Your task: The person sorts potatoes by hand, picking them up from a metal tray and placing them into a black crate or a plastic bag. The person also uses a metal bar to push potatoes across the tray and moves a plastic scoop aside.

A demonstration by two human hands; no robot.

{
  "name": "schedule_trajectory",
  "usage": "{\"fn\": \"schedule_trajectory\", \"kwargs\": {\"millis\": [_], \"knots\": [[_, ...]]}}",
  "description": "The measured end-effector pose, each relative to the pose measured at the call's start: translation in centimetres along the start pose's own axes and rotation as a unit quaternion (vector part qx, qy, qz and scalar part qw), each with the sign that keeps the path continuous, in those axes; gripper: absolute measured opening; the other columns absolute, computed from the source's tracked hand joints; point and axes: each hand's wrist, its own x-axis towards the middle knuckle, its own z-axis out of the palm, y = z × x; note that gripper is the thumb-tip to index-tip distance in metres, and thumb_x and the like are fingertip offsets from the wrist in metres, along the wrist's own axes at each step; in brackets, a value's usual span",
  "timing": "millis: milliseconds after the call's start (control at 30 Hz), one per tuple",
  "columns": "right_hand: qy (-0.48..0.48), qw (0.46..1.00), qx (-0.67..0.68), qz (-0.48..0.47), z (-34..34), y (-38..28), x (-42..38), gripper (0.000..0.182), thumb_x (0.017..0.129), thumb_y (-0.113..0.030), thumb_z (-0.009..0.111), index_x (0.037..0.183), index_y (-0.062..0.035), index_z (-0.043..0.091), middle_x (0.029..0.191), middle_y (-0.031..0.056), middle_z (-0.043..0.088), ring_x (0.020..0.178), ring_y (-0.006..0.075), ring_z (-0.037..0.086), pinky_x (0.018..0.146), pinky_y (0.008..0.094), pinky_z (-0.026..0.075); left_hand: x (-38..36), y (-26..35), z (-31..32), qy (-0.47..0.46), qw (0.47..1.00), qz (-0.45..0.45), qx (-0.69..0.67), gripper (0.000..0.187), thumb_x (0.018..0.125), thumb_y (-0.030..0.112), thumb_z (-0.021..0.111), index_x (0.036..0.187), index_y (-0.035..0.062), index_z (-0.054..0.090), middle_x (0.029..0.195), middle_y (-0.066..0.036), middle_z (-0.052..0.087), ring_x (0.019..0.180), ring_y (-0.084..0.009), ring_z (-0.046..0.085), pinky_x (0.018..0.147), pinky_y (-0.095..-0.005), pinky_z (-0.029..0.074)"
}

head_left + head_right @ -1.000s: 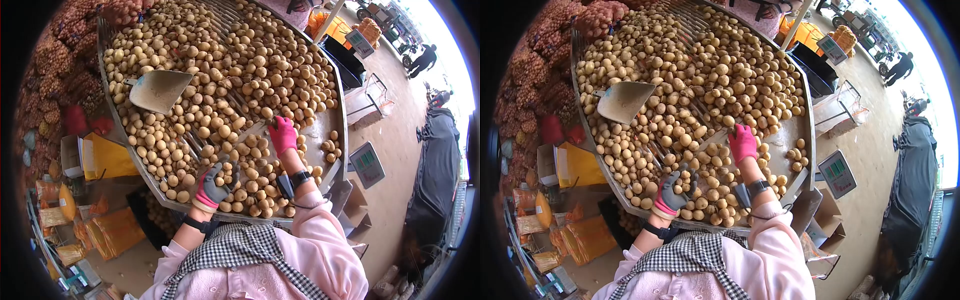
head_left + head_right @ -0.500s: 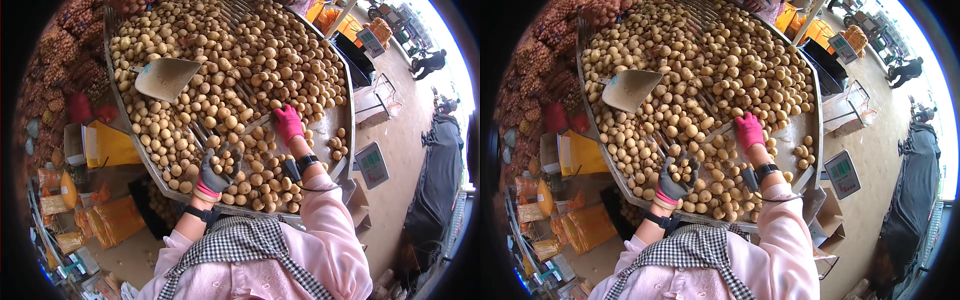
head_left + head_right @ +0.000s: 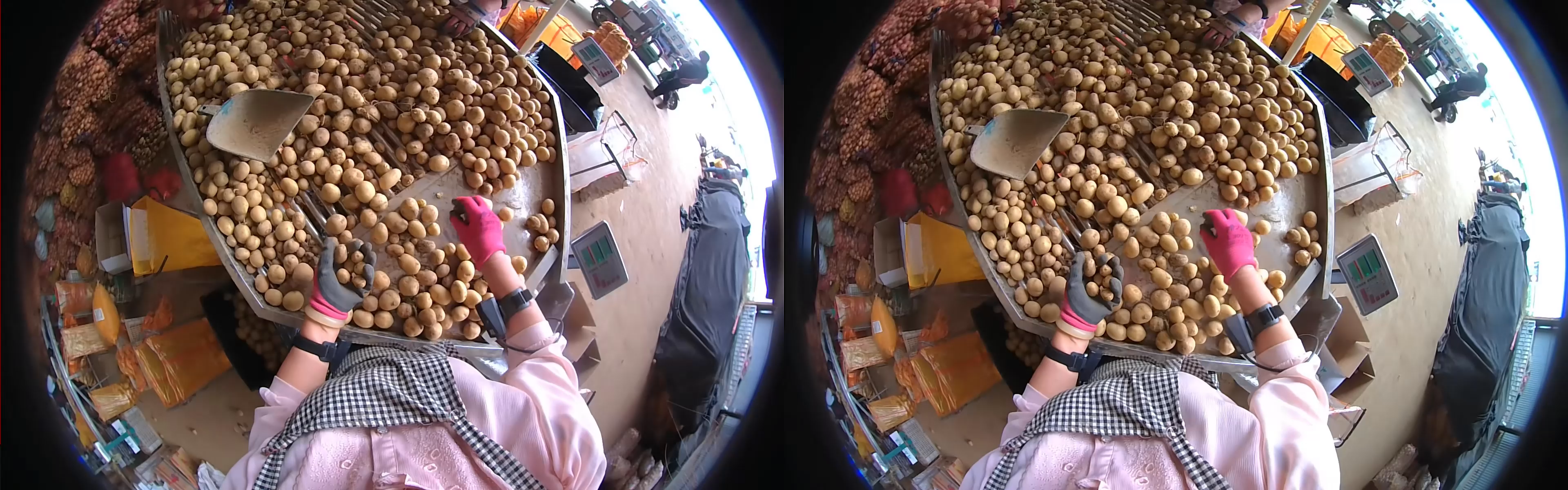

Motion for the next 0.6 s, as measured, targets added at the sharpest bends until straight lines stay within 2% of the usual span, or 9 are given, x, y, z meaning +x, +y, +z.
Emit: {"fn": "schedule_trajectory", "kwargs": {"millis": [167, 233, 267, 300, 333, 367, 433, 500, 600], "knots": [[-0.144, 0.988, -0.034, 0.031, 3.1, -0.7, -1.1, 0.039, 0.080, -0.021, 0.073, 0.115, -0.0091, 0.061, 0.111, 0.0173, 0.060, 0.108, 0.0379, 0.059, 0.089, 0.0453, 0.050, 0.1, -2.2, 1.9, 0.087, 0.994, 0.034, 0.054, 0.043, 0.096, 0.044, 0.057, 0.114, 0.0053, 0.063, 0.121, -0.014, 0.063, 0.114, -0.0283, 0.060, 0.098, -0.0462, 0.050], [-0.126, 0.991, 0.041, -0.004, 3.0, -0.2, 0.0, 0.039, 0.080, -0.020, 0.072, 0.115, -0.0074, 0.061, 0.109, 0.0178, 0.061, 0.106, 0.0398, 0.060, 0.090, 0.0455, 0.051, 0.2, -2.5, 1.6, 0.029, 0.990, 0.036, 0.130, 0.043, 0.103, 0.040, 0.043, 0.125, 0.0051, 0.056, 0.127, -0.013, 0.061, 0.119, -0.0285, 0.059, 0.101, -0.0447, 0.050], [-0.143, 0.987, 0.069, 0.021, 2.4, -0.3, 0.1, 0.039, 0.080, -0.015, 0.071, 0.117, -0.0068, 0.062, 0.106, 0.0181, 0.064, 0.103, 0.0366, 0.063, 0.090, 0.0409, 0.052, 0.8, -2.3, -1.0, -0.076, 0.933, 0.086, 0.342, 0.039, 0.105, 0.032, 0.038, 0.133, 0.0062, 0.048, 0.133, -0.013, 0.058, 0.125, -0.0255, 0.055, 0.107, -0.0449, 0.044], [-0.141, 0.987, 0.068, 0.021, 0.8, -1.5, 0.0, 0.039, 0.080, -0.015, 0.071, 0.117, -0.0068, 0.062, 0.106, 0.0181, 0.064, 0.103, 0.0366, 0.063, 0.090, 0.0409, 0.052, 1.0, -2.5, -0.7, -0.079, 0.932, 0.085, 0.342, 0.039, 0.105, 0.032, 0.038, 0.133, 0.0062, 0.048, 0.133, -0.013, 0.058, 0.125, -0.0255, 0.055, 0.107, -0.0449, 0.044], [-0.213, 0.938, 0.272, 0.035, -0.7, -2.9, -0.5, 0.040, 0.080, -0.013, 0.071, 0.118, -0.0064, 0.063, 0.106, 0.0182, 0.065, 0.101, 0.0334, 0.065, 0.089, 0.0379, 0.053, 1.2, -2.7, -0.2, -0.065, 0.955, 0.050, 0.286, 0.038, 0.105, 0.030, 0.036, 0.135, 0.0072, 0.046, 0.136, -0.011, 0.057, 0.128, -0.0239, 0.052, 0.110, -0.0443, 0.040], [-0.274, 0.841, 0.463, 0.050, -1.9, -3.9, -1.1, 0.040, 0.080, -0.011, 0.070, 0.119, -0.0060, 0.063, 0.105, 0.0183, 0.066, 0.100, 0.0302, 0.066, 0.088, 0.0349, 0.053, 1.1, -3.0, 0.0, -0.048, 0.972, 0.013, 0.228, 0.038, 0.106, 0.028, 0.034, 0.137, 0.0083, 0.043, 0.139, -0.010, 0.055, 0.131, -0.0223, 0.050, 0.113, -0.0437, 0.037], [-0.283, 0.812, 0.508, 0.051, -2.9, -3.3, -1.4, 0.042, 0.080, -0.007, 0.070, 0.121, -0.0075, 0.064, 0.108, 0.0161, 0.067, 0.099, 0.0247, 0.066, 0.088, 0.0304, 0.053, 1.5, -3.3, -0.3, -0.068, 0.982, 0.006, 0.177, 0.041, 0.106, 0.030, 0.033, 0.141, 0.0105, 0.041, 0.142, -0.008, 0.053, 0.135, -0.0210, 0.047, 0.116, -0.0437, 0.034], [-0.193, 0.960, 0.200, -0.033, -2.5, -1.4, -1.4, 0.040, 0.081, -0.008, 0.069, 0.120, -0.0086, 0.064, 0.106, 0.0141, 0.067, 0.097, 0.0278, 0.066, 0.087, 0.0338, 0.053, 1.4, -3.5, 0.2, -0.055, 0.992, 0.004, 0.116, 0.044, 0.105, 0.037, 0.036, 0.139, 0.0110, 0.047, 0.139, -0.010, 0.055, 0.131, -0.0267, 0.049, 0.112, -0.0459, 0.038], [-0.218, 0.966, -0.117, -0.079, 0.8, -0.3, -3.7, 0.035, 0.080, -0.012, 0.069, 0.114, -0.0089, 0.063, 0.108, 0.0143, 0.060, 0.104, 0.0329, 0.061, 0.088, 0.0425, 0.051, 1.4, -3.8, 1.1, -0.035, 0.998, -0.016, 0.056, 0.049, 0.102, 0.045, 0.042, 0.131, 0.0090, 0.057, 0.133, -0.014, 0.059, 0.127, -0.0318, 0.053, 0.106, -0.0469, 0.044]]}}
